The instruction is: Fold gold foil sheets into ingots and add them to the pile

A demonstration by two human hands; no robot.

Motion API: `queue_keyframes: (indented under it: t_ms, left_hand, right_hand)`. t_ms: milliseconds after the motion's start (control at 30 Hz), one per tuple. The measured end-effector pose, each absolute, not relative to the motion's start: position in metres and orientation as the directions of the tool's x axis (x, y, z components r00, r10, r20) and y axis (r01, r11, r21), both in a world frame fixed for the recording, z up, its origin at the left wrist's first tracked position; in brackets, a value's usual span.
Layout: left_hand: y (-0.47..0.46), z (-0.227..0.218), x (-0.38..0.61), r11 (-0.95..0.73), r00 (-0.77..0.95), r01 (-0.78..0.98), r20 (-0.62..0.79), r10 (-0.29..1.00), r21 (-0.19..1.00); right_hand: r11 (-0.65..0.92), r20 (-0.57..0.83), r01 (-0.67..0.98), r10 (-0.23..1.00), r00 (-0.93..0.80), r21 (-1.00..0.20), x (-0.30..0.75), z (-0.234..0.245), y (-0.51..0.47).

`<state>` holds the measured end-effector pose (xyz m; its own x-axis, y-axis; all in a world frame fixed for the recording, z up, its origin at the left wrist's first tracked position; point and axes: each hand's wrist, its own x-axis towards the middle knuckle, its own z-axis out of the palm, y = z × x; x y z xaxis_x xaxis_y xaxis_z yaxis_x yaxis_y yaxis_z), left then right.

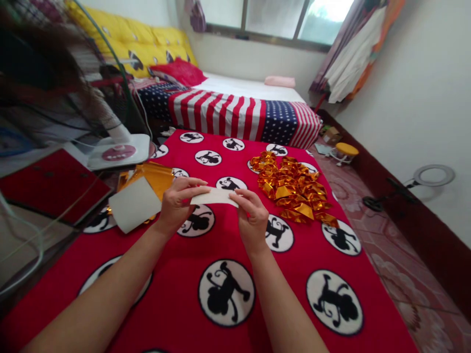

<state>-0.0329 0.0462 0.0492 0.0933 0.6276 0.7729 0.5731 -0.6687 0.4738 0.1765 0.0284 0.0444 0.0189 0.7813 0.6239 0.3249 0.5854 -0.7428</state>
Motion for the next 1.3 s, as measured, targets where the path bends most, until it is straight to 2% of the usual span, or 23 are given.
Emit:
queue_keyframes:
  t_ms: [100, 233, 367, 500, 600, 700, 800, 1033, 1300]
  left_hand:
    - [0.038, 0.030, -0.040, -0.687, 0.195, 0.563, 0.733, 0.651, 0.460]
    - [0.024, -0.005, -0.052, -0.714, 0.449, 0.502, 0.558, 0.697, 0.488]
    - [0.015, -0.012, -0.056, -0.669, 0.492, 0.532, 0.453, 0.743, 0.520]
    - [0.010, -0.004, -0.056, -0.637, 0.513, 0.567, 0.380, 0.769, 0.523]
    - [0.009, -0.005, -0.053, -0.588, 0.452, 0.571, 0.379, 0.808, 0.573]
    - [0.009, -0.008, -0.048, -0.479, 0.315, 0.596, 0.362, 0.878, 0.645]
    - [0.010, -0.009, -0.042, -0.375, 0.204, 0.644, 0.322, 0.924, 0.667]
    - [0.010, -0.007, -0.037, -0.281, 0.110, 0.754, 0.308, 0.945, 0.594]
    - [0.007, -0.007, -0.036, -0.206, 0.055, 0.827, 0.289, 0.956, 0.524]
  right_hand:
    - [0.593, 0.622, 0.374, 0.781, -0.053, -0.713, 0.182, 0.026, 0.021]
    - [0.558, 0.516, 0.432, 0.827, -0.222, -0.708, 0.192, -0.007, 0.011]
    - [0.585, 0.460, 0.485, 0.811, -0.362, -0.650, 0.199, -0.018, 0.004]
    - [0.566, 0.409, 0.500, 0.822, -0.396, -0.655, 0.200, -0.012, 0.000]
    - [0.492, 0.347, 0.502, 0.867, -0.357, -0.711, 0.196, -0.008, 0.002]
    - [0.387, 0.270, 0.518, 0.919, -0.289, -0.763, 0.192, -0.005, 0.008]
    - [0.289, 0.209, 0.592, 0.957, -0.202, -0.753, 0.187, -0.003, 0.014]
    - [0.100, 0.159, 0.777, 0.987, 0.001, -0.622, 0.174, -0.001, 0.017]
    - [0.014, 0.116, 0.819, 0.991, 0.064, -0.574, 0.169, 0.003, 0.018]
